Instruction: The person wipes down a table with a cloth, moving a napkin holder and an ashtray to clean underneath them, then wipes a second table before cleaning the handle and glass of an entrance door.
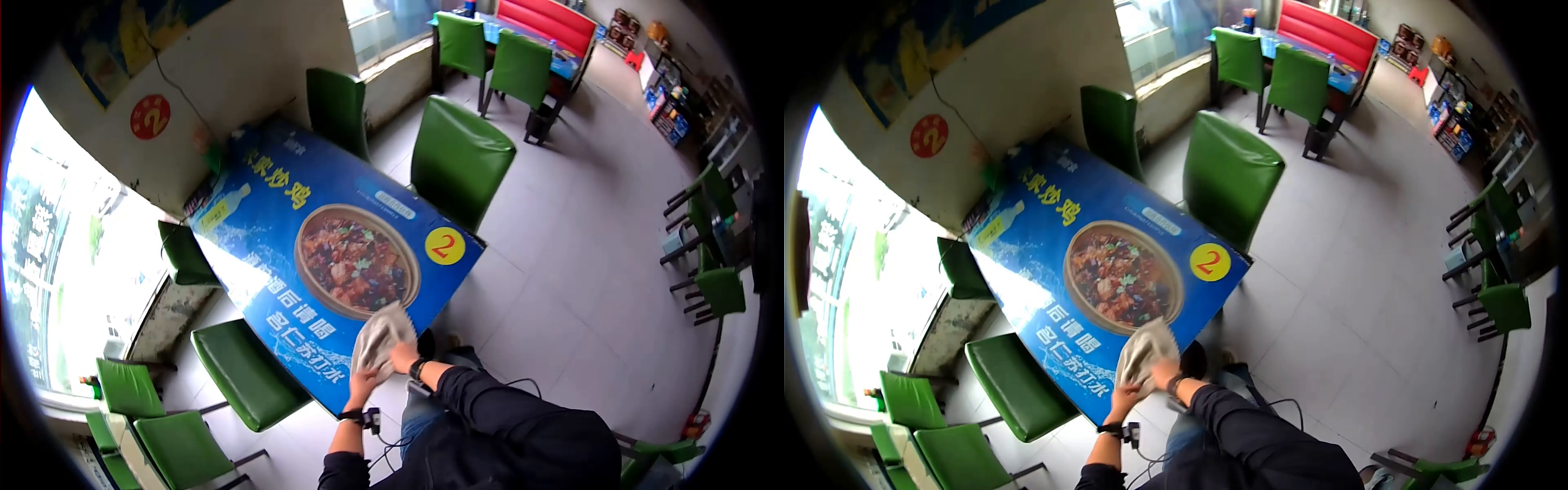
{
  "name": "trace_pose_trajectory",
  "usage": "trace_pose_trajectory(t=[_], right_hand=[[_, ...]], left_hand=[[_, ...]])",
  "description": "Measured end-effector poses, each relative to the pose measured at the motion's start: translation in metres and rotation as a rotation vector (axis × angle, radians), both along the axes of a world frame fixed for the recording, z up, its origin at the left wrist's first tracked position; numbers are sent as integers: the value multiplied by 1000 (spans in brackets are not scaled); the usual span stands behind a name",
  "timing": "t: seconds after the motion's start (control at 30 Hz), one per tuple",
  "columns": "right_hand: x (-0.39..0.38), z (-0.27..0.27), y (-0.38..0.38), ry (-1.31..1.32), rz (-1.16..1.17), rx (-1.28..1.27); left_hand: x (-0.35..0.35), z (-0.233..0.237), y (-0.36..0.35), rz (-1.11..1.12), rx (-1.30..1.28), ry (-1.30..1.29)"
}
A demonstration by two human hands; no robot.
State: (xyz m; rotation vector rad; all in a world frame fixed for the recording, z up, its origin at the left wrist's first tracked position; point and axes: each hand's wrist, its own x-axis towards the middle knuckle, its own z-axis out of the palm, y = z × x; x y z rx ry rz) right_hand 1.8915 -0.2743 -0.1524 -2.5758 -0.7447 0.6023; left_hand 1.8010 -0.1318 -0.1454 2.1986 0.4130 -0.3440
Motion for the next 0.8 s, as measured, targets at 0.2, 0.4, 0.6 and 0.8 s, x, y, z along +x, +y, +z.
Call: trace_pose_trajectory(t=[0.2, 0.4, 0.6, 0.8], right_hand=[[-8, 84, -48, 399, -55, 465], [21, 148, -228, 402, -314, 820], [-13, 168, -434, 544, -719, 1281], [-60, 194, -597, 407, -933, 1394]], left_hand=[[-7, 67, 1, 180, -632, 211], [63, 114, -149, -172, -904, 7], [138, 138, -406, -732, -849, 202], [162, 145, -592, -940, -790, 239]])
